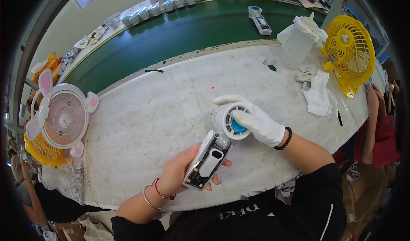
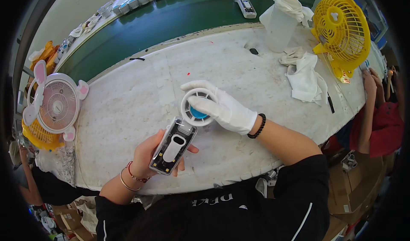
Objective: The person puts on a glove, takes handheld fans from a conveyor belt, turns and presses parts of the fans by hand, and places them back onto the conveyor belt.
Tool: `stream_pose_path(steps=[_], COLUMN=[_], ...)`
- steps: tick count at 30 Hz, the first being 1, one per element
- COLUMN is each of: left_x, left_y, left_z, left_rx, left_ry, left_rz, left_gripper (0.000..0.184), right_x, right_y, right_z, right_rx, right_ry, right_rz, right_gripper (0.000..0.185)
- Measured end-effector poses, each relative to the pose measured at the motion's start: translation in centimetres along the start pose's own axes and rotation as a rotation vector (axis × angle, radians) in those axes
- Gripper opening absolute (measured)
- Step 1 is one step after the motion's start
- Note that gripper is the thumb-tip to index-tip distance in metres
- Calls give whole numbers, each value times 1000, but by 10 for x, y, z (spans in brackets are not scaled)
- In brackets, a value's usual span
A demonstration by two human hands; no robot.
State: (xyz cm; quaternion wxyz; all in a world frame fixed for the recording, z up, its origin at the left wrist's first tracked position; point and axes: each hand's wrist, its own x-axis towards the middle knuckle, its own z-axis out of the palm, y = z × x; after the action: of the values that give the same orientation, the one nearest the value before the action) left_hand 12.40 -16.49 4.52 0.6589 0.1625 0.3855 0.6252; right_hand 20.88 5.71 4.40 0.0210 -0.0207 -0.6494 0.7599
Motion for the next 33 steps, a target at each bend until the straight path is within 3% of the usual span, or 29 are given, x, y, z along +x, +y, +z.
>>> stream_pose_path(steps=[1,5,11,14,17,20,21,24,27,30,33], left_x=[0,4,4,4,8,9,8,8,14,6,5], left_y=[-1,-2,-5,-7,-9,-9,-9,-13,-13,-9,-7], left_z=[-2,-3,7,3,2,-3,-4,-15,0,-4,-5], left_rx=[73,-47,345,363,199,95,73,-39,-180,-149,-136], left_ry=[81,217,224,245,233,256,313,203,514,362,299], left_rz=[-32,-80,61,42,30,39,22,87,129,73,61], left_gripper=[64,63,61,61,62,63,66,72,80,85,79], right_x=[0,4,3,3,10,5,3,0,-2,-6,-8], right_y=[2,9,14,14,16,-1,-3,-4,3,13,14], right_z=[3,3,4,5,2,22,26,36,43,45,42], right_rx=[-24,-29,-25,-137,-895,-1326,-1327,-1290,-1185,-1123,-1108], right_ry=[36,150,222,251,376,78,19,-165,-346,-478,-535], right_rz=[-44,-52,-77,-115,-475,-609,-608,-615,-679,-799,-860], right_gripper=[36,38,39,37,39,46,47,50,51,46,39])
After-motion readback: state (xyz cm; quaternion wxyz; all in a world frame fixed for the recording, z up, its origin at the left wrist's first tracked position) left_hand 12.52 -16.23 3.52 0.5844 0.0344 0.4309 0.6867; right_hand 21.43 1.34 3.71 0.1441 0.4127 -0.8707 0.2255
